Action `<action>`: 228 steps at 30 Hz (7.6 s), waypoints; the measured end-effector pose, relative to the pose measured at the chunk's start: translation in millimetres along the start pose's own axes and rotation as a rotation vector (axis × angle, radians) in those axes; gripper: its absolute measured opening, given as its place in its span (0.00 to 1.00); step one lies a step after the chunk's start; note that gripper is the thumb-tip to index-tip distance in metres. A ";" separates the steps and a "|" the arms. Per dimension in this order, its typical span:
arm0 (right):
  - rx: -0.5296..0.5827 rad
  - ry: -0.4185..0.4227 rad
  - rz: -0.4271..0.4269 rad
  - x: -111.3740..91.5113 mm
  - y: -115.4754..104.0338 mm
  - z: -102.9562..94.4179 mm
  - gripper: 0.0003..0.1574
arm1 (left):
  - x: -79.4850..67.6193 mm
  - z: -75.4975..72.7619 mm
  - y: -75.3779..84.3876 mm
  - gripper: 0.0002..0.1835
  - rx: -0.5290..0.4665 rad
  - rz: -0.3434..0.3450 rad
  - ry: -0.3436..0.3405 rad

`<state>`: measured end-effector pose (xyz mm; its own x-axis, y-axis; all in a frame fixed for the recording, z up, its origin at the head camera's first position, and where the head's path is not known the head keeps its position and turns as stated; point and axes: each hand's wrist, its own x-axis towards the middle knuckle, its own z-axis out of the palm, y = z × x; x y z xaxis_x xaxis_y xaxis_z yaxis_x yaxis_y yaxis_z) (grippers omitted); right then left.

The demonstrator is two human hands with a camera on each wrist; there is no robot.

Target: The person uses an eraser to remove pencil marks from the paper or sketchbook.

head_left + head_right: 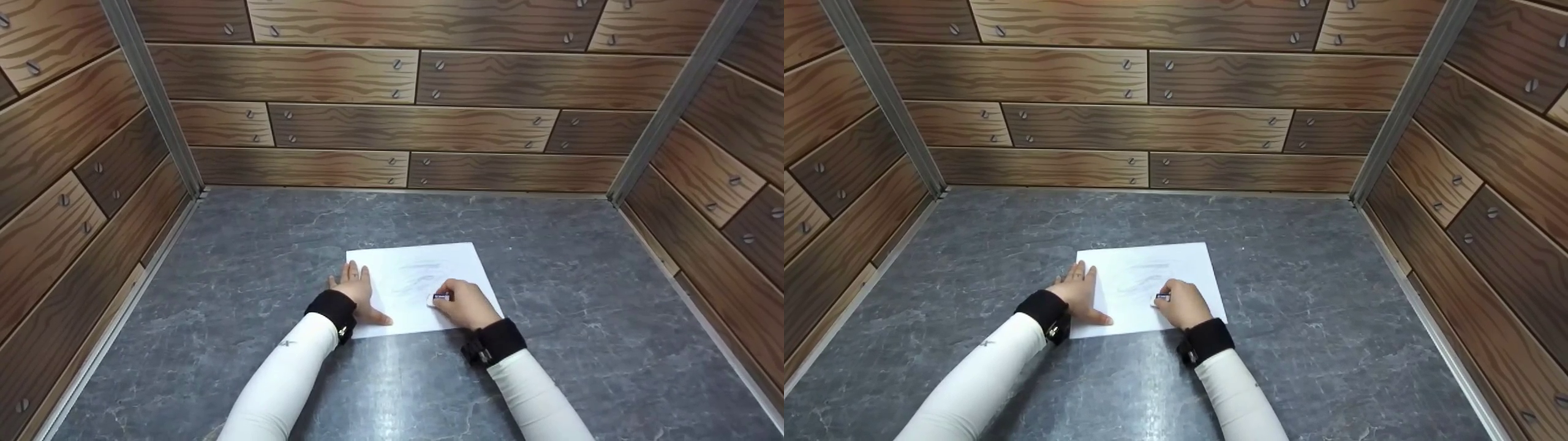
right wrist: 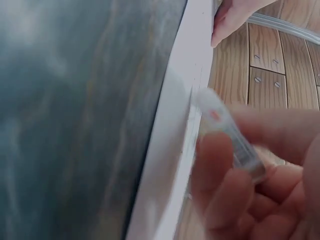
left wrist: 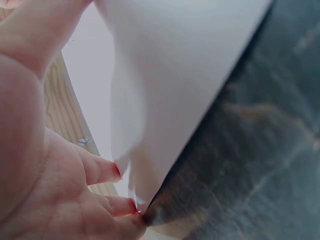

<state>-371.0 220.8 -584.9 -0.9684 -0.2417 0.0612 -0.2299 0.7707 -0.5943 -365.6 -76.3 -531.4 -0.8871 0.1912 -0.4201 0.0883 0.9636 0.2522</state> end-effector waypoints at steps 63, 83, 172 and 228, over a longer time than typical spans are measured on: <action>-0.014 0.036 0.110 4.8 1.4 -7.0 0.09 | 3.3 0.1 -1.3 0.80 0.019 0.002 0.007; -0.048 0.084 0.150 4.6 13.6 -15.9 0.12 | 4.7 1.0 -1.3 0.80 0.023 0.003 -0.005; 0.007 0.009 0.071 3.8 4.5 -5.8 0.10 | 4.0 -0.6 -0.5 0.80 0.023 -0.005 -0.018; -0.029 0.070 0.144 6.3 26.7 -20.2 0.13 | 5.5 2.1 -2.4 0.81 0.025 0.010 -0.010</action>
<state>-385.2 251.8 -584.2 -0.9956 -0.0869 0.0337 -0.0904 0.8111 -0.5778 -369.7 -77.1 -536.1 -0.8816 0.2030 -0.4261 0.1090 0.9660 0.2346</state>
